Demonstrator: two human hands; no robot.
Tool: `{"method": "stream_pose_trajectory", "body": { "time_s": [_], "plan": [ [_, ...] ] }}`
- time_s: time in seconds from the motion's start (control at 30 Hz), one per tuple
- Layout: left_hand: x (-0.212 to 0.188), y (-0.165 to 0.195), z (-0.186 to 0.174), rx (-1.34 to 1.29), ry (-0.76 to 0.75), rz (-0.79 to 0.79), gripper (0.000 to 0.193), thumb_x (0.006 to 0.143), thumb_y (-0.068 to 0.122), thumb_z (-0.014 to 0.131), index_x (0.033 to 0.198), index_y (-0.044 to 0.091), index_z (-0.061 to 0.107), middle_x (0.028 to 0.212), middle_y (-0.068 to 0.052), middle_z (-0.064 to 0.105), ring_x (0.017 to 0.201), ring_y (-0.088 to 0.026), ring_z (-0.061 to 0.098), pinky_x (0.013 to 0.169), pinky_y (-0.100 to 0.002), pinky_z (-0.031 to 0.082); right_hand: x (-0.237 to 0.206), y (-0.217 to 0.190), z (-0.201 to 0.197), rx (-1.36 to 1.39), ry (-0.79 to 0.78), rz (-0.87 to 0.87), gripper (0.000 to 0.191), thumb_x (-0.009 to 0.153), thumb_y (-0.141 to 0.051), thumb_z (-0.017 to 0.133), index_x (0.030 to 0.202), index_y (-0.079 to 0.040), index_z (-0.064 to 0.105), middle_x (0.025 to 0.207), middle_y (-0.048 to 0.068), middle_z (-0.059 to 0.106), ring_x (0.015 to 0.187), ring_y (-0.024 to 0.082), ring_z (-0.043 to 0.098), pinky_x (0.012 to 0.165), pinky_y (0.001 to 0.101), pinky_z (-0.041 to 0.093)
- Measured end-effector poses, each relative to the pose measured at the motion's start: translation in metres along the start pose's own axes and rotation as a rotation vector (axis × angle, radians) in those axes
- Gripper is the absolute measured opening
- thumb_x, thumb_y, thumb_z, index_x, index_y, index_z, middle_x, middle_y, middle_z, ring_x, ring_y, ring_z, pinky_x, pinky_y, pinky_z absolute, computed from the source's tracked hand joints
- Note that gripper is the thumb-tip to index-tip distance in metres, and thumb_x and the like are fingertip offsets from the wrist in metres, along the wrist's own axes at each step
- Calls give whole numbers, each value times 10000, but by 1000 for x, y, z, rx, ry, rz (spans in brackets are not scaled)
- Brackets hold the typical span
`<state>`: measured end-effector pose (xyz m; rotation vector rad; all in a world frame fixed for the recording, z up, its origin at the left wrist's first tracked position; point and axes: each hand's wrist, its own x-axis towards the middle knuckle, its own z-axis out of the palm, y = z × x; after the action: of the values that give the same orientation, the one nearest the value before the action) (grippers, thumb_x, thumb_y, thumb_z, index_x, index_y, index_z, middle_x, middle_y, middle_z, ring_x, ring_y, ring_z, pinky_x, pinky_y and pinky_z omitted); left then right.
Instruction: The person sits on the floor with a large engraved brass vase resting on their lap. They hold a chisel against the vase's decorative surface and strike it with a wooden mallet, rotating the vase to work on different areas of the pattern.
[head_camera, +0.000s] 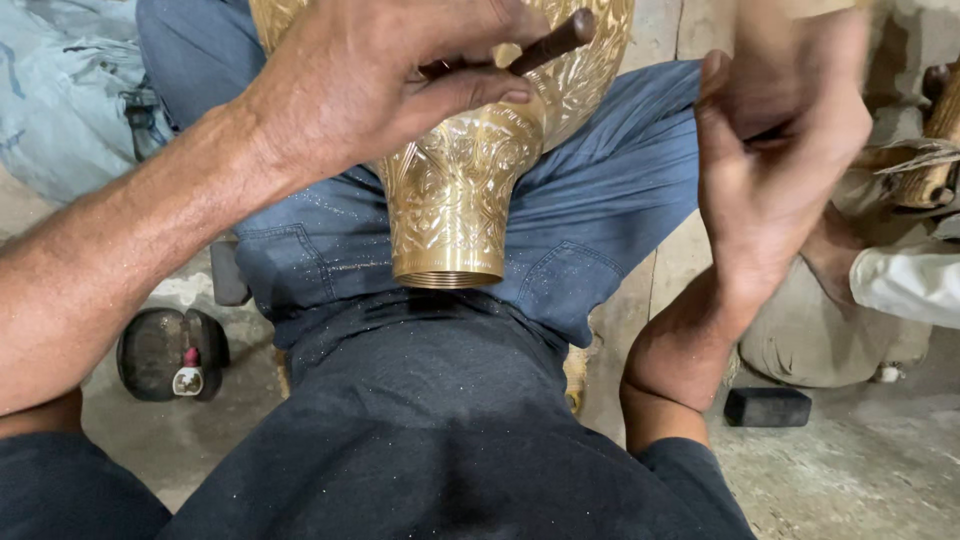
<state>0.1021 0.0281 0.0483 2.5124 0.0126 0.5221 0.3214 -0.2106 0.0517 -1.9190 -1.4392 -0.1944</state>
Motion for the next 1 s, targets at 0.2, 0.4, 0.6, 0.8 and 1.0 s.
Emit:
{"method": "stream_pose_trajectory", "body": {
  "time_s": [0.2,0.4,0.6,0.8,1.0],
  "plan": [
    [-2,-3,1,-52,110,137,271,1090,205,754,1290,54,653,1025,-51,723,920,-162,740,825,-320,612,-2,3,-3,-170,-21,-102,376,930,48,823,1216,70,580,909,177,618,796,315,592,772,347,486],
    [-4,-5,0,72,138,210,281,1060,219,791,1261,61,676,1014,-68,725,880,-184,716,801,-338,592,-6,8,7,1,110,-82,467,962,120,722,1381,81,519,1094,201,663,961,311,657,908,345,543],
    [-4,-5,2,-64,61,38,296,1089,259,813,1268,63,684,972,-60,744,878,-176,751,743,-326,601,-1,5,4,-7,28,-37,408,1007,59,830,1322,60,570,911,205,574,806,324,556,797,371,506],
    [-6,-5,-1,-70,76,89,261,1068,208,772,1238,39,669,992,-66,727,894,-178,741,780,-321,612,-3,1,3,120,-35,18,312,1012,69,706,1270,20,536,1045,156,681,930,273,666,881,376,540],
    [-4,-7,1,8,112,154,258,1084,230,817,1226,53,694,970,-63,721,871,-181,719,778,-342,599,-1,0,6,114,21,18,422,957,107,739,1338,47,567,989,181,649,873,254,643,824,371,524]
  ]
}}
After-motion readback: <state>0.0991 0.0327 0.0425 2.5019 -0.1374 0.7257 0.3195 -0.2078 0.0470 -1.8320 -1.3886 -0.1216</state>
